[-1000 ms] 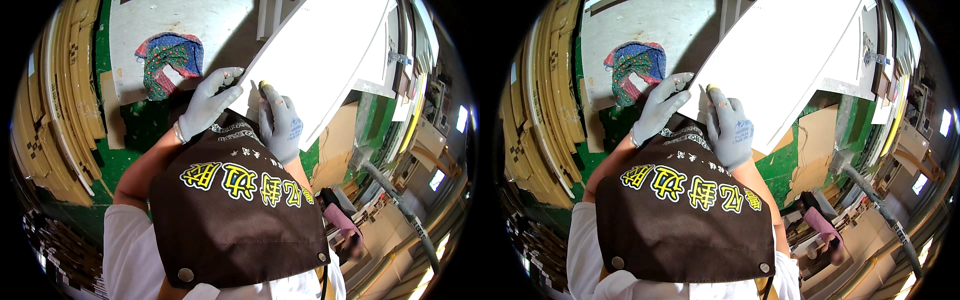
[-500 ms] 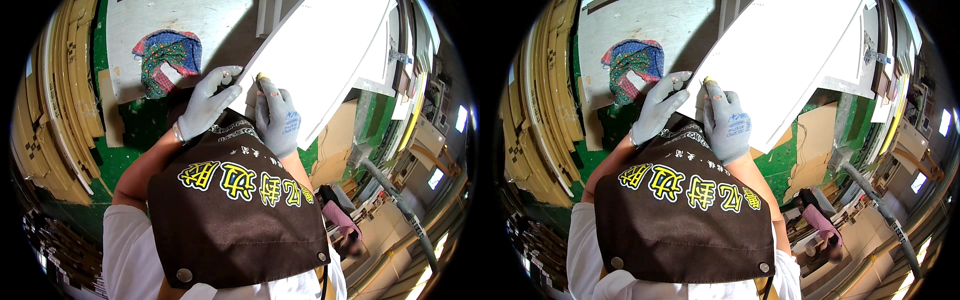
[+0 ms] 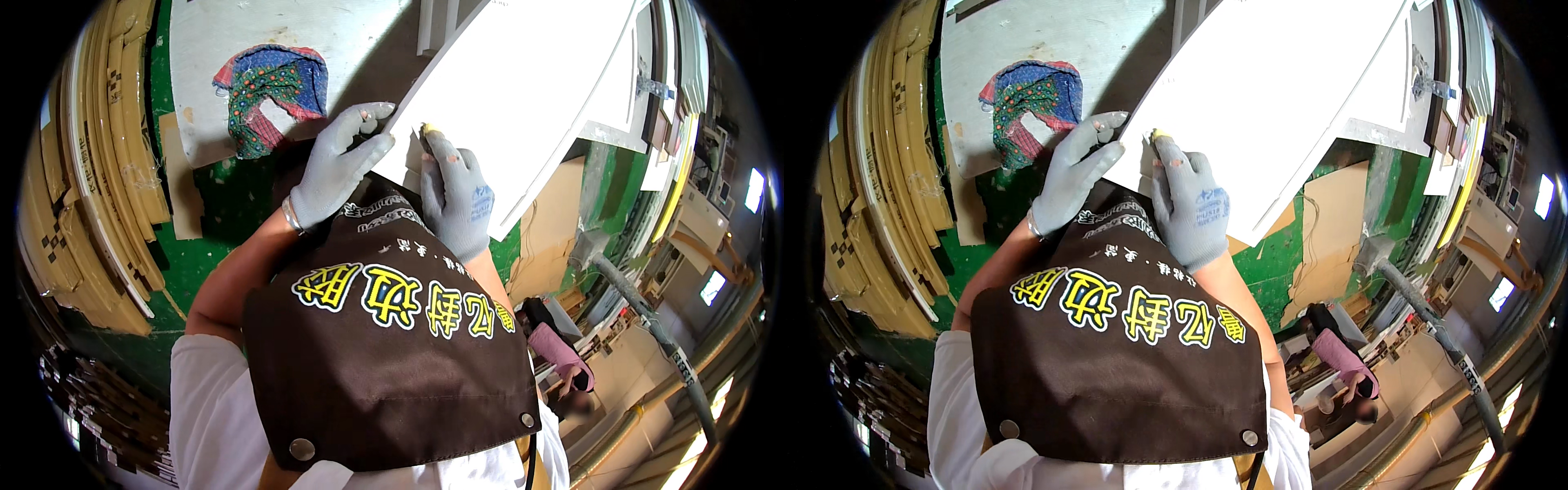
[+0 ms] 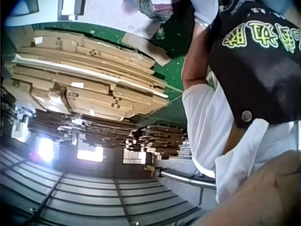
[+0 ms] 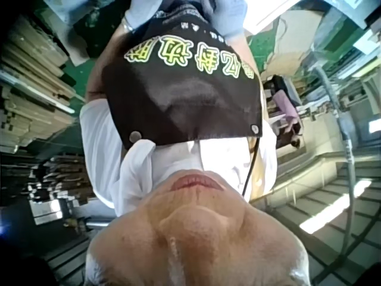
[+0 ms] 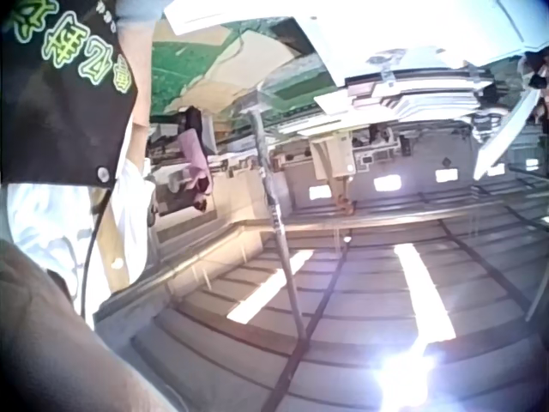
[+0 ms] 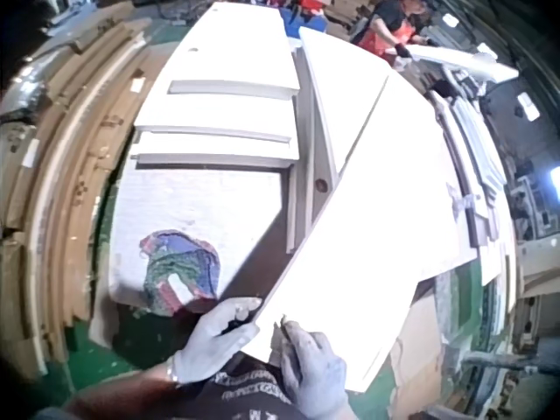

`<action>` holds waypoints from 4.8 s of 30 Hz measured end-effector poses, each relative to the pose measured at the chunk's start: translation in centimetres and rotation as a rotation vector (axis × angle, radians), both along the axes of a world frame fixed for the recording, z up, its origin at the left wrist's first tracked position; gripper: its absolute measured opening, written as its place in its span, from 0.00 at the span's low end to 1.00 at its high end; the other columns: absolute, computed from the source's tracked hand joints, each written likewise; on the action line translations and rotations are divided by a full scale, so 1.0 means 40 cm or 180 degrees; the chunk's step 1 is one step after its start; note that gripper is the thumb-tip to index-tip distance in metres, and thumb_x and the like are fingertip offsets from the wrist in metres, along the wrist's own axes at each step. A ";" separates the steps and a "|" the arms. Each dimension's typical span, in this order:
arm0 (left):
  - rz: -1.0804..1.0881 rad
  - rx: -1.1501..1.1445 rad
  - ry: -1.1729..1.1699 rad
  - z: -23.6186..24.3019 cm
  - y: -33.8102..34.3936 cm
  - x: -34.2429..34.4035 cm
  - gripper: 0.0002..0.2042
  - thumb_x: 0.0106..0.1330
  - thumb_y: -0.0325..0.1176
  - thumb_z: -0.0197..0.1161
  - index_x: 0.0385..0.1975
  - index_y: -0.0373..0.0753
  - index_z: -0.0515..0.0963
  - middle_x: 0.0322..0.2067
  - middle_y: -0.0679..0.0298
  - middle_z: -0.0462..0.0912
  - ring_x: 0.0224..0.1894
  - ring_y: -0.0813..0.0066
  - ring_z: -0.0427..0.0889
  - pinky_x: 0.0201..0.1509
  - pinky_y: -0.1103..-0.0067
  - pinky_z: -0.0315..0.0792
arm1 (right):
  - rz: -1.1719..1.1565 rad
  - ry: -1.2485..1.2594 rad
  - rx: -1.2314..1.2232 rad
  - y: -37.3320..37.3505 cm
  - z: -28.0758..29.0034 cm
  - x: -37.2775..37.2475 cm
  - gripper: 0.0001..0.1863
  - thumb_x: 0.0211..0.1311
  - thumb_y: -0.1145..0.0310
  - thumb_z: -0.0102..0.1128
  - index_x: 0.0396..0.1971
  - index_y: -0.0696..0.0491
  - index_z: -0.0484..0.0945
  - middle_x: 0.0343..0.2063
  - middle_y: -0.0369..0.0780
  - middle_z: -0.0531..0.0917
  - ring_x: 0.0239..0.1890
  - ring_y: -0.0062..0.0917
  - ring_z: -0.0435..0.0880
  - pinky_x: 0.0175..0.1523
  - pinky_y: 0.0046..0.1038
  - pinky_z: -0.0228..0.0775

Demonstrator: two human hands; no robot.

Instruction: The person uses a utility knife to trim excess edge banding from a white wooden panel. They carefully scrape along the edges to remove the material and then peel off the loose strips by hand. The person flips the panel over to continue trimming the other side.

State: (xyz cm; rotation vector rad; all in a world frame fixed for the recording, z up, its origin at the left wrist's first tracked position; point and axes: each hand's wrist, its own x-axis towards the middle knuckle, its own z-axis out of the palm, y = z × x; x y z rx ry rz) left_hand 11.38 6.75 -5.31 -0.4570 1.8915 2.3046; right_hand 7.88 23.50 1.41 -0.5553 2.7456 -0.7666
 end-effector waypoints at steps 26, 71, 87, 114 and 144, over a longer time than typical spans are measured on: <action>0.0060 0.0168 0.0002 0.001 -0.006 -0.012 0.18 0.66 0.31 0.64 0.53 0.31 0.75 0.40 0.67 0.76 0.43 0.82 0.71 0.53 0.82 0.68 | -0.0028 0.0322 0.0140 -0.027 -0.018 -0.039 0.22 0.64 0.71 0.58 0.58 0.47 0.73 0.32 0.44 0.79 0.31 0.37 0.83 0.32 0.36 0.75; -0.0046 -0.0010 -0.0002 -0.001 -0.013 -0.012 0.19 0.65 0.30 0.63 0.55 0.31 0.74 0.47 0.64 0.79 0.47 0.80 0.73 0.57 0.80 0.68 | -0.0174 -0.0040 0.0145 -0.034 -0.003 -0.070 0.20 0.67 0.70 0.56 0.58 0.50 0.74 0.35 0.47 0.81 0.38 0.39 0.83 0.41 0.35 0.76; -0.0093 -0.0796 -0.0191 -0.005 0.021 -0.161 0.14 0.67 0.33 0.63 0.45 0.29 0.76 0.39 0.60 0.81 0.42 0.77 0.78 0.48 0.79 0.73 | -0.1167 -0.0191 -0.1065 0.070 -0.026 -0.010 0.18 0.69 0.71 0.55 0.56 0.61 0.75 0.44 0.50 0.83 0.45 0.36 0.84 0.51 0.31 0.73; -0.1517 -0.3461 0.1908 0.083 -0.073 -0.264 0.06 0.59 0.31 0.61 0.32 0.37 0.75 0.32 0.57 0.77 0.35 0.58 0.76 0.42 0.68 0.70 | -0.0545 0.0687 -0.1421 0.096 -0.047 -0.015 0.17 0.67 0.69 0.53 0.53 0.59 0.75 0.39 0.50 0.82 0.38 0.39 0.83 0.43 0.34 0.75; -0.0796 -0.3288 0.1813 0.036 -0.068 -0.267 0.10 0.67 0.36 0.60 0.32 0.34 0.76 0.32 0.53 0.76 0.35 0.55 0.76 0.41 0.68 0.70 | -0.0298 0.0905 -0.1149 0.098 -0.048 -0.011 0.08 0.63 0.74 0.58 0.40 0.60 0.78 0.49 0.46 0.80 0.40 0.36 0.83 0.40 0.33 0.79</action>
